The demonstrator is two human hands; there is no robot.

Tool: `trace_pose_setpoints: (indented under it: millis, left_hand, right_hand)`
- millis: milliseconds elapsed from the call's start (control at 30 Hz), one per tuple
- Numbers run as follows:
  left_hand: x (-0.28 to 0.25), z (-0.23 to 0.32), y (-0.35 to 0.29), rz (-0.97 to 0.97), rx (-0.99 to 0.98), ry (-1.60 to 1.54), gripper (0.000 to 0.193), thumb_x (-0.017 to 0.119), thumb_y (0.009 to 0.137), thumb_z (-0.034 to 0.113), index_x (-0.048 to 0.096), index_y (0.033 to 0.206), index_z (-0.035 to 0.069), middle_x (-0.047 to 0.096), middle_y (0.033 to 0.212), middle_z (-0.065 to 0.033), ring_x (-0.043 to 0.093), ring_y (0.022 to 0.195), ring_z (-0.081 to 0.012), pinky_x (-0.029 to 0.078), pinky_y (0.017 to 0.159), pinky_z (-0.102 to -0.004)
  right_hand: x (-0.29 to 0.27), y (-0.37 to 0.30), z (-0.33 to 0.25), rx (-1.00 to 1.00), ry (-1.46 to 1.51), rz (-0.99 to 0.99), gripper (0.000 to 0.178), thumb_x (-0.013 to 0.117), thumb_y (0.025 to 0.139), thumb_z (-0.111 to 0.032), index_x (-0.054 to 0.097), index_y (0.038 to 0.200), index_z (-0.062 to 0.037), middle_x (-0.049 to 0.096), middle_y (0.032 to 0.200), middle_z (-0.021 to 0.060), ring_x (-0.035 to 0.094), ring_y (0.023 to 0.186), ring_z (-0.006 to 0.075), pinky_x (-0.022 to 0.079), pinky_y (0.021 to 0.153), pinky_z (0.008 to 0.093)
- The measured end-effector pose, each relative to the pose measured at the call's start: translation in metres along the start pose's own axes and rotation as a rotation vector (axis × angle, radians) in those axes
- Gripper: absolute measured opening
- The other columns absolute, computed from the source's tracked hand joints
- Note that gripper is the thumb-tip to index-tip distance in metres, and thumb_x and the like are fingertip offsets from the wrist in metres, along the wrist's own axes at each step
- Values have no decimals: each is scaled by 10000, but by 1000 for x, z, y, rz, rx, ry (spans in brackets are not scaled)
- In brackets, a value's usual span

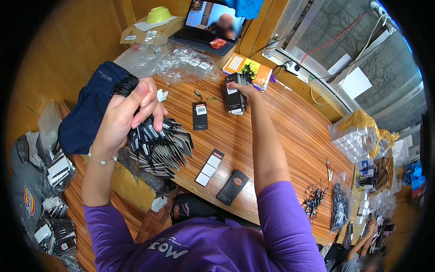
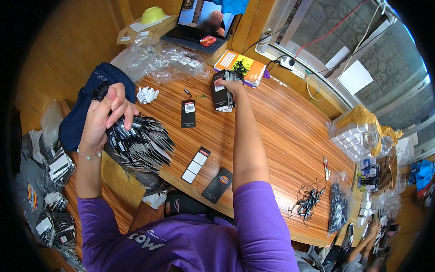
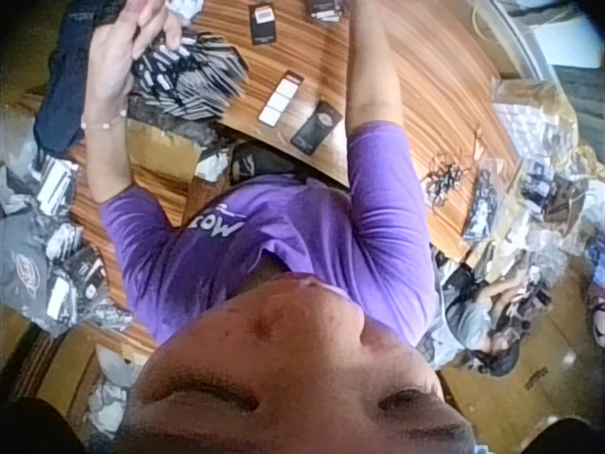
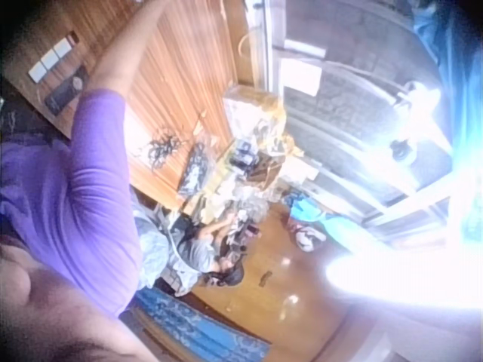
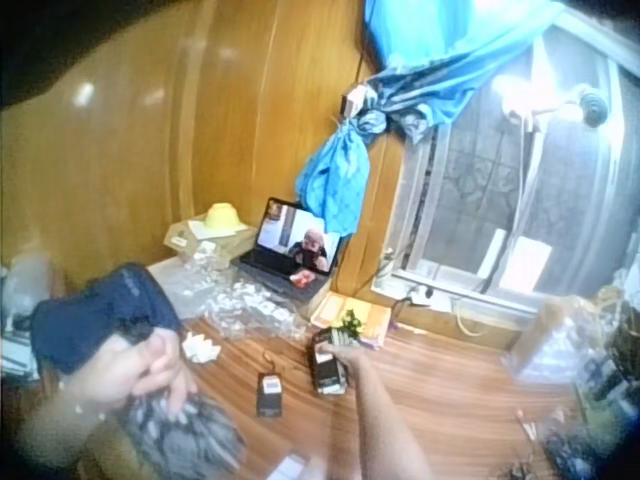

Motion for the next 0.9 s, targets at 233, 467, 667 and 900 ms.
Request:
trace_pose_setpoints:
  millis: [233, 467, 667, 900]
  left_hand:
    - [-9, -5, -5, 4, -9, -1, 374, 307, 959, 345, 372, 670, 116, 332, 456, 47, 520, 506, -120, 435, 709, -272]
    - [-12, -10, -7, 0, -35, -18, 384, 316, 956, 356, 370, 665, 112, 325, 458, 46, 527, 514, -123, 443, 708, -286]
    - [-18, -17, -9, 19, -57, -41, 405, 338, 947, 386, 371, 665, 97, 313, 453, 39, 523, 514, -133, 431, 637, -252]
    - [3, -14, 5, -28, 1, -93, 386, 354, 941, 374, 346, 655, 116, 313, 435, 35, 487, 453, -126, 430, 651, -265]
  right_hand:
    - [24, -27, -29, -116, -783, 370, 1018, 802, 481, -387, 277, 1263, -2, 469, 1187, 194, 474, 1096, 291, 422, 893, 381]
    - [27, -56, -43, -165, -1094, 418, 1123, 778, 496, -402, 137, 1380, -136, 429, 1225, 152, 465, 1110, 307, 430, 880, 393]
    - [-28, -82, -42, -552, -1145, 306, 1140, 774, 470, -358, 147, 1376, -64, 432, 1218, 219, 487, 1078, 347, 428, 882, 383]
    - [-95, -131, 8, -613, -1185, 24, 1120, 790, 445, -297, 194, 1356, -35, 397, 1253, 220, 382, 1175, 349, 339, 981, 366]
Point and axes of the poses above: each hand's wrist, its own y-axis towards the middle knuckle, its own x-axis out of the palm, z = x × y, the point moved 7 cm from there along y, towards the middle knuckle
